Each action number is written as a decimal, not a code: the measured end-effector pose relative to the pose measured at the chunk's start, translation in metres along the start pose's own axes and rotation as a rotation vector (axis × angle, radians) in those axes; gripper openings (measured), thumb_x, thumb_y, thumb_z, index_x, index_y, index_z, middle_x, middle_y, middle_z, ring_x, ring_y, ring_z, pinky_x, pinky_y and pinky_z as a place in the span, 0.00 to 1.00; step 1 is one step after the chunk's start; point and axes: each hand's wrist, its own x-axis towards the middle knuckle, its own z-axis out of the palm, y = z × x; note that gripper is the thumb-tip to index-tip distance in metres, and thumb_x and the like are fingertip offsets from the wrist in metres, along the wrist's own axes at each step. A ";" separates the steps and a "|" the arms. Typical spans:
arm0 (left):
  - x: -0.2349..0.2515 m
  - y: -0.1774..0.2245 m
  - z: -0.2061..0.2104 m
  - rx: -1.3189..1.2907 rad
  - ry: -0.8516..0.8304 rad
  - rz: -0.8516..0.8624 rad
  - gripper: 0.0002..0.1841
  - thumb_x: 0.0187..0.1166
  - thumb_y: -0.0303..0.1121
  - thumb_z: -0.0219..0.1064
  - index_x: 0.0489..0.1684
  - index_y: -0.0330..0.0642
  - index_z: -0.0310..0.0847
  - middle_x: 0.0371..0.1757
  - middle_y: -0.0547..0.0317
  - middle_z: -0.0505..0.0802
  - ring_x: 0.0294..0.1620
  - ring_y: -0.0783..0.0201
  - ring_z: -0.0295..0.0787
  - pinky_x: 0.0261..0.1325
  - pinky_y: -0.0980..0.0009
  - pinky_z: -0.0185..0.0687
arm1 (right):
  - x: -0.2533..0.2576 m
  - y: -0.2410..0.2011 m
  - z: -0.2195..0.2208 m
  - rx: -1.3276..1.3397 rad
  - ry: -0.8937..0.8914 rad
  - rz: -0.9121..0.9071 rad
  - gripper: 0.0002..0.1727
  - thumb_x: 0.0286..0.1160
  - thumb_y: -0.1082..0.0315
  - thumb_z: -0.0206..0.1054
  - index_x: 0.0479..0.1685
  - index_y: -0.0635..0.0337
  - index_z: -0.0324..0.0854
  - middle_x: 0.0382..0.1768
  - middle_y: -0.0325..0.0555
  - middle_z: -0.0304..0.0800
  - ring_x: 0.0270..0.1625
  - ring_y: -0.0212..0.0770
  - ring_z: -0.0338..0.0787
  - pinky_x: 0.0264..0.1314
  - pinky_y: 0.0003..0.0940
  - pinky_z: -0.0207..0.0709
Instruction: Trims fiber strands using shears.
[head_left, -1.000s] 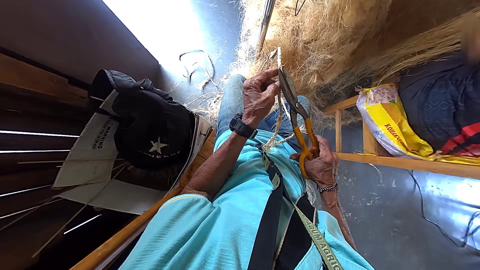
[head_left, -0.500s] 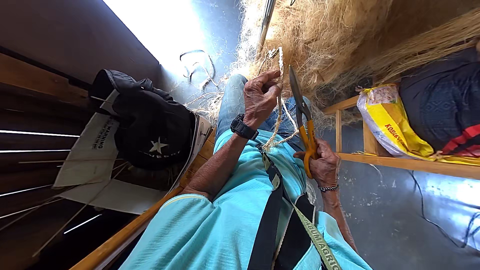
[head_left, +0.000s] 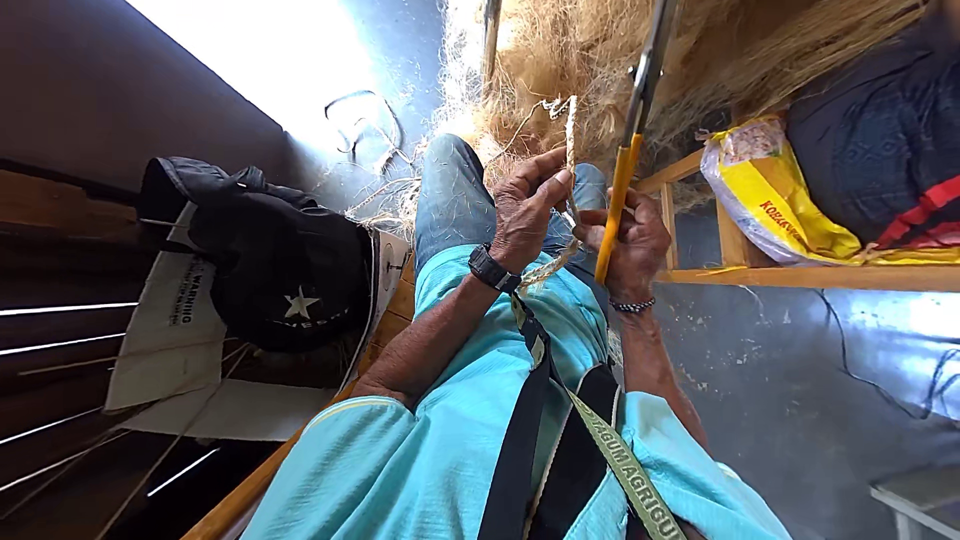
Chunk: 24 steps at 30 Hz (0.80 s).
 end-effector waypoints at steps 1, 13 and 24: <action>-0.001 0.000 0.001 -0.005 -0.022 -0.016 0.16 0.80 0.20 0.62 0.65 0.27 0.81 0.43 0.52 0.92 0.31 0.70 0.85 0.35 0.74 0.84 | 0.000 0.000 0.001 -0.019 0.002 -0.020 0.33 0.64 0.78 0.77 0.74 0.61 0.72 0.45 0.43 0.95 0.39 0.36 0.97 0.37 0.32 0.94; 0.021 0.007 -0.003 -0.129 -0.052 -0.179 0.08 0.85 0.26 0.58 0.34 0.40 0.78 0.26 0.60 0.86 0.21 0.72 0.79 0.26 0.78 0.77 | -0.002 -0.008 -0.009 0.095 -0.128 0.013 0.33 0.61 0.74 0.79 0.71 0.57 0.75 0.36 0.40 0.95 0.32 0.35 0.95 0.35 0.34 0.93; 0.071 0.037 -0.062 -0.205 0.196 -0.110 0.10 0.92 0.32 0.53 0.44 0.41 0.79 0.34 0.60 0.90 0.28 0.70 0.85 0.33 0.76 0.84 | 0.004 -0.019 -0.022 0.336 -0.205 0.173 0.30 0.64 0.77 0.69 0.72 0.61 0.72 0.34 0.45 0.91 0.28 0.41 0.93 0.30 0.39 0.92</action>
